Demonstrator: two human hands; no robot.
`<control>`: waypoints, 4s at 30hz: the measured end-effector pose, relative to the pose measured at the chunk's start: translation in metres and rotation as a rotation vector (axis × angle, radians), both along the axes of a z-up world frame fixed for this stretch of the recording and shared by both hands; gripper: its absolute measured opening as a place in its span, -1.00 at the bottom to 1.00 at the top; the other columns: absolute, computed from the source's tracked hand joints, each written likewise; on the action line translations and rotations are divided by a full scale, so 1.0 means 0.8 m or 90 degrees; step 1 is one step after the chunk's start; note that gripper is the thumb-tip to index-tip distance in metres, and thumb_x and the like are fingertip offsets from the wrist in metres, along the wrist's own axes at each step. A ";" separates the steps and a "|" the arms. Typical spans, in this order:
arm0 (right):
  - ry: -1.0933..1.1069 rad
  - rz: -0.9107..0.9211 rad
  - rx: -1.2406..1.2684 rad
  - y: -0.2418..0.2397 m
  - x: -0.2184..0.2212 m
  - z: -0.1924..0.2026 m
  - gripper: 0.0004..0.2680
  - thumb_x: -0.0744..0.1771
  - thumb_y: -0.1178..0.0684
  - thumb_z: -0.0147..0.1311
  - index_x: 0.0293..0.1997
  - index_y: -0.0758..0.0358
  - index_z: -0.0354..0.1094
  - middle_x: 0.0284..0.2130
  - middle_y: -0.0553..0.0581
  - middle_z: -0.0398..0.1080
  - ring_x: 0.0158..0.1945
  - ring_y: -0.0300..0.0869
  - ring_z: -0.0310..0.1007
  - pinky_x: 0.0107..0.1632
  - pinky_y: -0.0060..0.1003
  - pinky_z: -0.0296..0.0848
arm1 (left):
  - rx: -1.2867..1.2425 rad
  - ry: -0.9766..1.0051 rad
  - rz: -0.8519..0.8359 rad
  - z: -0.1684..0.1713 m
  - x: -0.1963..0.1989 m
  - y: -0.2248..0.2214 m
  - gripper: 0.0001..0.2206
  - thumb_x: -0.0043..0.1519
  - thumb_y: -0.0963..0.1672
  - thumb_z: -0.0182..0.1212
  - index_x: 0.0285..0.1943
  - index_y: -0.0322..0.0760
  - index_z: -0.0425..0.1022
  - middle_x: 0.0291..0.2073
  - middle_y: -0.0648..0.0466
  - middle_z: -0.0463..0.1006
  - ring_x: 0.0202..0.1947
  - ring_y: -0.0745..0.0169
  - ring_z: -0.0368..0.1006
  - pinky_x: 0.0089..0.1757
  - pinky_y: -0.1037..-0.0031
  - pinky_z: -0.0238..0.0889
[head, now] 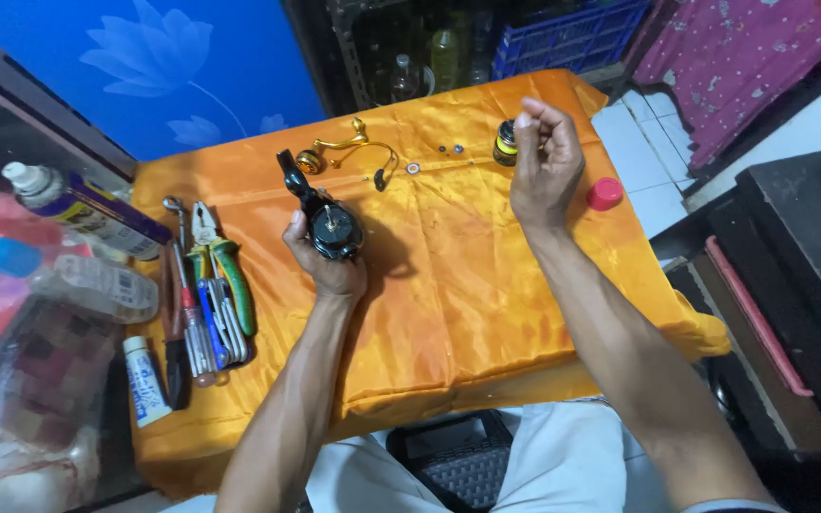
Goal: Reassembling the main body and internal components of a spinning fishing reel, including gears and washers.
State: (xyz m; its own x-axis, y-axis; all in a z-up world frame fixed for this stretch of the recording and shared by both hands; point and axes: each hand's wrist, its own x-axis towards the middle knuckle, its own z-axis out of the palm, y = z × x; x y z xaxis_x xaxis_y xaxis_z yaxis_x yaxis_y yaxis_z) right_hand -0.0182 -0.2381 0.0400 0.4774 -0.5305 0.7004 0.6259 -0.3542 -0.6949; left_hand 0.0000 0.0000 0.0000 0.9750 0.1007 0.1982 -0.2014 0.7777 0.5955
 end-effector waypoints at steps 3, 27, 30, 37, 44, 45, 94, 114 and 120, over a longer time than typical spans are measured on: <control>0.052 -0.059 0.022 -0.007 -0.007 0.013 -0.79 0.43 -0.05 0.02 0.05 0.27 0.40 -0.30 0.01 0.39 -0.31 -0.33 0.30 -0.22 -0.40 0.30 | -0.090 0.031 -0.001 -0.010 -0.001 -0.002 -0.62 0.23 0.07 -0.02 -0.17 -0.32 0.47 -0.58 0.02 0.44 -0.64 0.23 0.29 -0.60 0.41 0.11; -0.004 -0.102 0.342 -0.064 -0.008 0.032 -0.80 0.37 -0.06 0.06 -0.02 0.19 0.49 -0.39 0.02 0.36 -0.51 -0.38 0.24 -0.53 -0.47 0.28 | -0.024 0.014 -0.042 -0.007 -0.014 -0.004 -0.65 0.22 0.05 0.01 -0.16 -0.30 0.45 -0.49 0.05 0.44 -0.54 0.28 0.32 -0.52 0.43 0.19; 0.007 -0.101 0.345 -0.062 -0.009 0.033 -0.79 0.36 -0.07 0.05 -0.03 0.17 0.49 -0.39 0.00 0.36 -0.51 -0.39 0.24 -0.51 -0.47 0.28 | -0.021 -0.002 -0.060 -0.005 -0.015 -0.007 -0.67 0.21 0.04 0.02 -0.18 -0.30 0.43 -0.50 0.06 0.42 -0.54 0.27 0.31 -0.51 0.42 0.18; 0.020 -0.097 0.323 -0.060 -0.010 0.033 -0.76 0.35 -0.13 0.07 -0.02 0.18 0.49 -0.38 -0.01 0.35 -0.48 -0.38 0.26 -0.48 -0.46 0.28 | -0.034 0.003 -0.080 -0.010 -0.010 -0.005 -0.67 0.20 0.03 0.01 -0.20 -0.32 0.42 -0.53 0.04 0.39 -0.57 0.23 0.28 -0.53 0.39 0.17; 0.018 -0.089 0.306 -0.059 -0.012 0.033 -0.75 0.37 -0.11 0.03 0.00 0.21 0.48 -0.38 0.00 0.34 -0.47 -0.37 0.25 -0.47 -0.45 0.28 | -0.042 0.006 -0.076 -0.020 -0.007 -0.006 -0.70 0.21 0.03 0.02 -0.17 -0.27 0.40 -0.48 0.07 0.39 -0.51 0.29 0.29 -0.48 0.45 0.18; 0.027 -0.088 0.308 -0.056 -0.011 0.034 -0.73 0.36 -0.13 0.05 0.02 0.22 0.48 -0.38 -0.01 0.35 -0.47 -0.38 0.26 -0.47 -0.46 0.28 | -0.055 0.010 -0.071 -0.022 -0.006 -0.004 -0.75 0.22 0.01 0.04 -0.17 -0.21 0.38 -0.44 0.11 0.37 -0.46 0.35 0.28 -0.43 0.50 0.18; 0.226 0.259 -0.573 0.016 -0.042 0.018 -0.91 0.34 -0.01 0.15 -0.17 0.05 0.51 -0.41 0.10 0.45 -0.25 0.02 0.53 -0.19 -0.11 0.54 | 0.029 -0.091 -0.057 -0.055 0.023 0.000 -0.68 0.24 0.06 -0.10 -0.02 -0.16 0.27 -0.58 -0.06 0.29 -0.76 0.15 0.20 -0.67 0.56 0.06; 0.745 0.014 -0.648 -0.088 -0.053 0.040 -0.85 0.38 -0.11 0.01 -0.07 -0.10 0.53 -0.13 0.00 0.48 0.08 -0.01 0.45 0.09 0.04 0.45 | 0.150 -0.069 -0.016 -0.022 0.001 -0.005 -0.73 0.19 0.06 -0.06 -0.12 -0.10 0.31 -0.70 0.08 0.26 -0.86 0.32 0.14 -0.77 0.62 0.04; 0.744 0.006 -0.662 -0.093 -0.048 0.029 -0.84 0.38 -0.12 0.02 -0.06 -0.11 0.53 -0.12 0.01 0.47 0.12 -0.02 0.43 0.11 0.03 0.44 | 0.161 -0.075 -0.007 -0.028 0.008 -0.003 -0.73 0.19 0.05 -0.06 -0.14 -0.13 0.32 -0.70 0.08 0.26 -0.86 0.35 0.13 -0.78 0.62 0.02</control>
State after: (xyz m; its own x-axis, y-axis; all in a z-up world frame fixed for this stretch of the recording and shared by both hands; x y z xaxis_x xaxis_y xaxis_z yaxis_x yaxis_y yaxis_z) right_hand -0.0563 -0.3124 0.0628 0.9981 -0.0619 -0.0036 -0.0609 -0.9688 -0.2402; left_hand 0.0063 -0.0023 -0.0228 0.9443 0.0229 0.3282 -0.2733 0.6100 0.7438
